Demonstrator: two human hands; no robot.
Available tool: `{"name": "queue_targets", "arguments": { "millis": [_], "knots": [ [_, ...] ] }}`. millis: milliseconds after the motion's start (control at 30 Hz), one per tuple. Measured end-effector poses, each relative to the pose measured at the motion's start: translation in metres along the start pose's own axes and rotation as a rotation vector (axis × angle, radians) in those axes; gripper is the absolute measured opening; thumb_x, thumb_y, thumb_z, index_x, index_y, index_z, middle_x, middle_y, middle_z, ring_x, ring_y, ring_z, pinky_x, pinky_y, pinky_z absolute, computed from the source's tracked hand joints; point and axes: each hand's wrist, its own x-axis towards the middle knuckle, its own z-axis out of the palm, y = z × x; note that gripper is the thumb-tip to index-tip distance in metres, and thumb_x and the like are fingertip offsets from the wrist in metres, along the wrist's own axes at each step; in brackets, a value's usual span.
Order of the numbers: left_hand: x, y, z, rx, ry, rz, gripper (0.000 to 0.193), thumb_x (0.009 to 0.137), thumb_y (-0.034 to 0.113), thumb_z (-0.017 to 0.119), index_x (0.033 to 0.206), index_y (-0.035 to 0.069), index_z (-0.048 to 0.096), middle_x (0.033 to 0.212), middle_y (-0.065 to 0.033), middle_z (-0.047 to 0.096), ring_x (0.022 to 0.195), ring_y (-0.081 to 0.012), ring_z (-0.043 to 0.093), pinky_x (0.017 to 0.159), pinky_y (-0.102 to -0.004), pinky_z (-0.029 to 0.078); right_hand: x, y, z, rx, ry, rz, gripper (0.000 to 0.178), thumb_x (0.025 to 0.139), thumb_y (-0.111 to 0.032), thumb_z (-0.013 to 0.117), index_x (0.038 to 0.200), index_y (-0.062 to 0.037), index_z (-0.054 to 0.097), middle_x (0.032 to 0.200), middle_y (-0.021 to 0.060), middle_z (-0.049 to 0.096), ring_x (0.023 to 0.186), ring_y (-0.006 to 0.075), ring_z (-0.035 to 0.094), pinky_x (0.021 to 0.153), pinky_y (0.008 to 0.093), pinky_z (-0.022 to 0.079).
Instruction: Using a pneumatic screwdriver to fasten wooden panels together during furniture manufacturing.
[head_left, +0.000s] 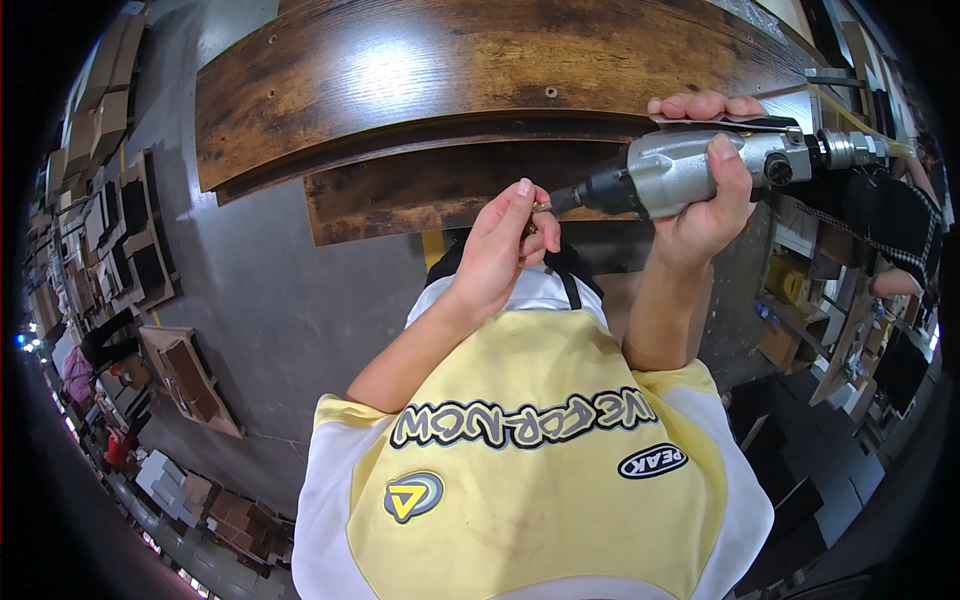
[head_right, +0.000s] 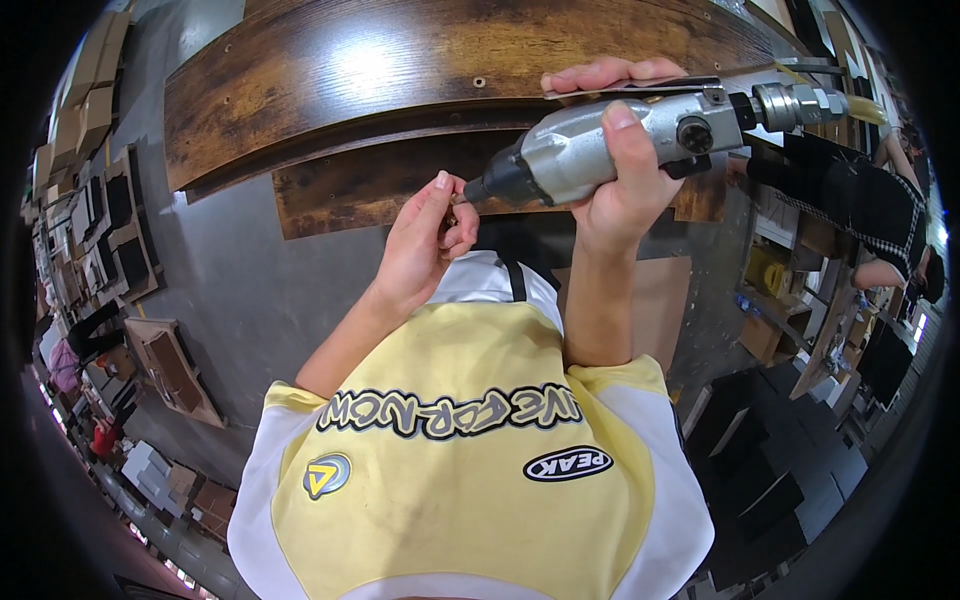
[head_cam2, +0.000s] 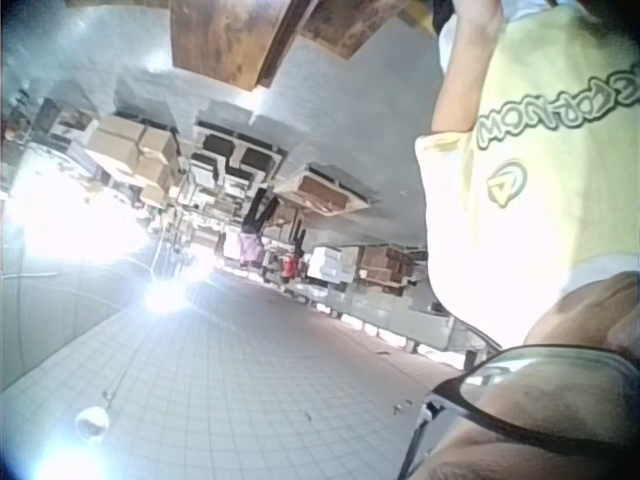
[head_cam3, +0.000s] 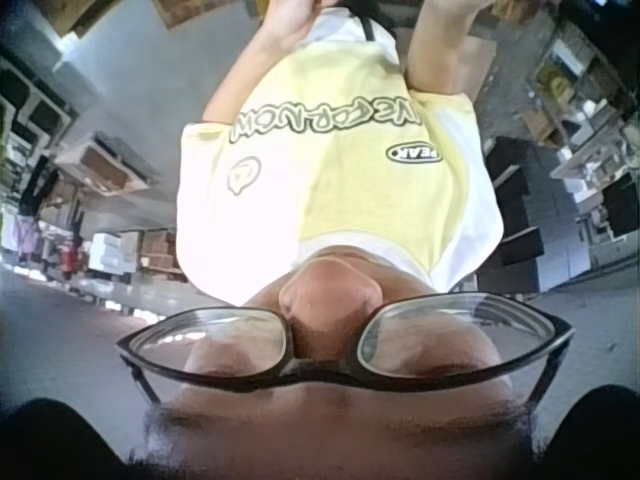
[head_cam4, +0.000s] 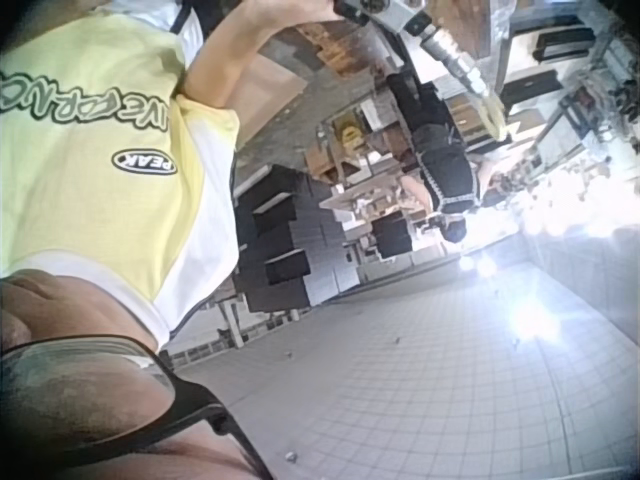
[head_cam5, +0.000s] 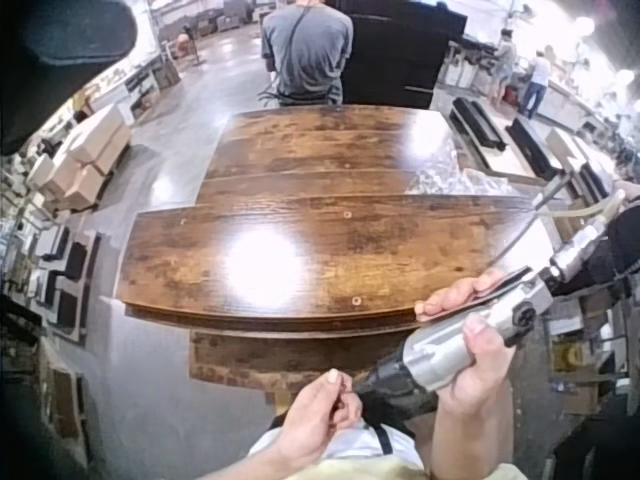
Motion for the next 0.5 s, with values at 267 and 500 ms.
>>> {"name": "queue_targets", "arguments": {
  "millis": [267,500],
  "knots": [
    [-0.001,0.006,-0.007,0.085,0.006,0.032,0.023,0.105,0.028,0.039,0.108,0.008,0.052,0.074,-0.0062,0.058,0.057,-0.0056,0.031,0.051,-0.021,0.025,-0.002,0.003,-0.002,-0.033,-0.002,-0.064,0.038,0.08,-0.005,0.056,0.116,0.0001,0.043,0.094,0.0205,0.06,0.086,0.0327,0.064,0.084,0.048,0.054],
    [0.003,0.011,-0.007,0.151,-0.038,0.067,0.019,0.103,0.02,0.043,0.113,0.006,0.053,0.075,-0.0034,0.056,0.059,-0.005,0.034,0.052,-0.0207,0.025,0.002,0.005,0.002,-0.099,0.018,-0.116,0.04,0.079,-0.006,0.058,0.116,-0.0002,0.043,0.091,0.0207,0.061,0.085,0.0328,0.064,0.082,0.0486,0.055]
  ]
}}
